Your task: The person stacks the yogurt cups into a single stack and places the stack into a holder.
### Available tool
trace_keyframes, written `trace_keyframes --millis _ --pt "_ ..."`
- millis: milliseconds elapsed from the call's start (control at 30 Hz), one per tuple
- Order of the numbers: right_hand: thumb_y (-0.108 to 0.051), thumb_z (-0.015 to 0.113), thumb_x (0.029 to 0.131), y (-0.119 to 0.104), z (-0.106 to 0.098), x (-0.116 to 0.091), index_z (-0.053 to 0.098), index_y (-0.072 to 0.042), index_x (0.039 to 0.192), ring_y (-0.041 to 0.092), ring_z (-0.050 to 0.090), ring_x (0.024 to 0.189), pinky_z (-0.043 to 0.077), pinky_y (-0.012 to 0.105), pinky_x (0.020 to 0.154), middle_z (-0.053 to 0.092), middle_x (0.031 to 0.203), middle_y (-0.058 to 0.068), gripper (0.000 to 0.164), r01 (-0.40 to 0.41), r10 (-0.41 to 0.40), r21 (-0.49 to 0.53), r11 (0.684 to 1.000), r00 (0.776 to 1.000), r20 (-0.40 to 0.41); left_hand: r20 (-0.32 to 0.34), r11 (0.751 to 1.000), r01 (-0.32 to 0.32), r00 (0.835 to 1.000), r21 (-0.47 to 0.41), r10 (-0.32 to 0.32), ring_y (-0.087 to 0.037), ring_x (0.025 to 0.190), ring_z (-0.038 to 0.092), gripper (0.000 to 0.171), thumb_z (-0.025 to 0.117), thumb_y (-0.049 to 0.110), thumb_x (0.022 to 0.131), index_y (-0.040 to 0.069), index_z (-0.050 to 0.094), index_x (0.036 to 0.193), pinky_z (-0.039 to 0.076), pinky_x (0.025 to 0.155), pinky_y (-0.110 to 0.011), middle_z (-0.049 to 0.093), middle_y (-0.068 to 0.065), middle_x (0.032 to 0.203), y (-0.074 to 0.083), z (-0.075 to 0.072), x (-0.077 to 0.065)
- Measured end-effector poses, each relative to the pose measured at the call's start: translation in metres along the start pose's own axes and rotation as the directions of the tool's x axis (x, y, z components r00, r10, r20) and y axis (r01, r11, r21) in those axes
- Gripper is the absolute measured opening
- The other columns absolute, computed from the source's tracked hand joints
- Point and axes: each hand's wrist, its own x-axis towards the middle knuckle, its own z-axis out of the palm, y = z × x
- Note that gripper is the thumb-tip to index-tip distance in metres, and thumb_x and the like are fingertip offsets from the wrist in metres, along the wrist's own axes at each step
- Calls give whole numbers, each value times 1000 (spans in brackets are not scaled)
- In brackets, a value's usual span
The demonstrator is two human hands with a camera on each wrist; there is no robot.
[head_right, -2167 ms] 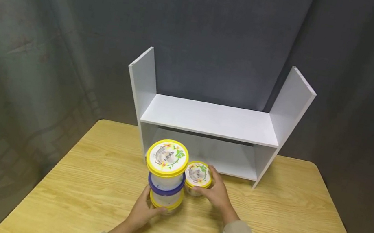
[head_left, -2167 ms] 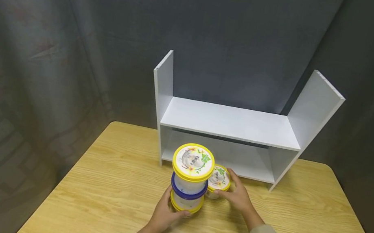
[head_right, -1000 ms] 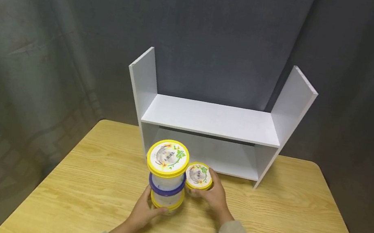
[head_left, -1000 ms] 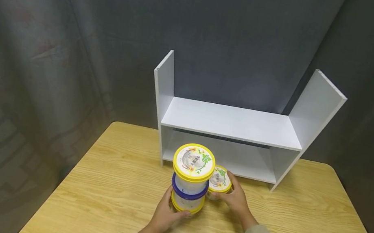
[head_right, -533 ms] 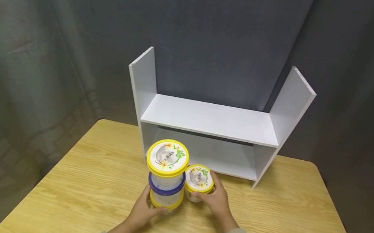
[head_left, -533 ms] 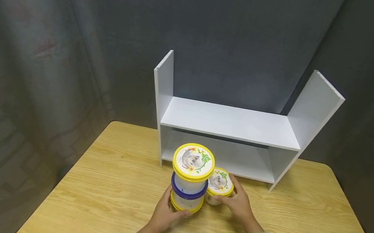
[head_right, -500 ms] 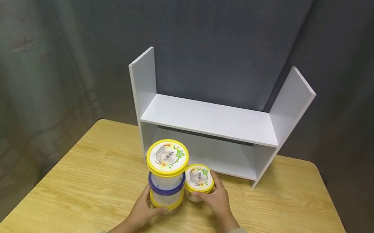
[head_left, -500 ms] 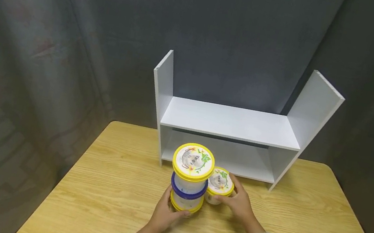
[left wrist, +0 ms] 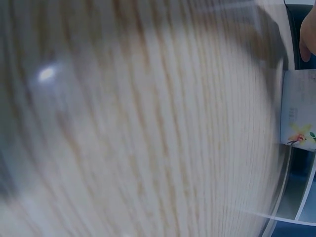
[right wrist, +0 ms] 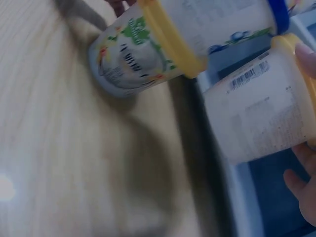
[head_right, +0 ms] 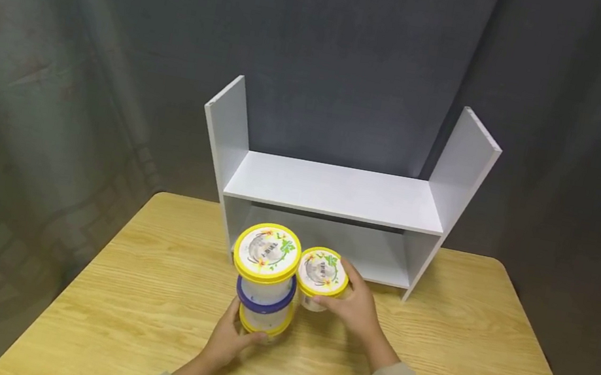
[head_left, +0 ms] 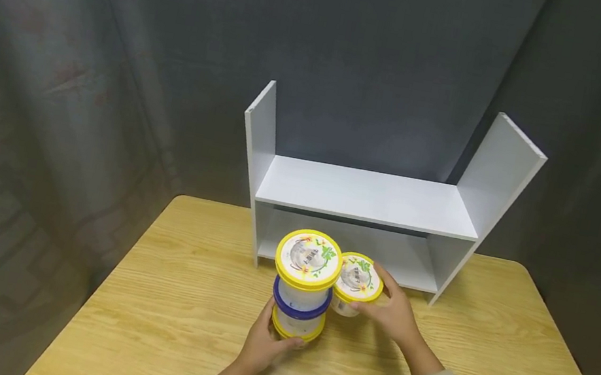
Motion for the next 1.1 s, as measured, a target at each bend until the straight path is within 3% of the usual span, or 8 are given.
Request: trace_keyframes --millis 200,467,767,1100 --pt "-25 80 57 -11 -7 1 29 -2 133 40 22 122 17 57 97 28 134 22 94 9 -8 -61 998 1000 8 -4 1000 2 1000 1 -1 -23 119 32 95 76 24 62 21 18 137 21 102 -40 35 -3 131 -2 0 0" --pt "-25 79 58 -18 -13 -1 27 -2 134 40 20 122 18 59 96 25 135 22 95 -10 10 -44 999 1000 8 9 1000 -3 1000 -22 3 -21 117 36 95 76 23 62 20 18 137 24 101 -37 38 -2 129 -2 0 -1" --pt "-26 76 63 -34 -32 2 22 -8 137 41 28 117 25 61 89 25 137 19 93 48 -49 -85 995 999 -10 3 1000 2 1000 16 -2 -24 120 31 97 75 29 62 16 15 137 22 102 -39 34 -5 133 -3 0 -1" --pt "-19 77 63 -60 -54 12 25 -8 136 39 28 118 22 60 93 27 137 16 90 134 -137 -54 989 990 -44 0 1000 -13 1000 20 13 -24 119 33 95 75 29 62 18 18 137 23 101 -41 37 -4 131 -2 0 0"
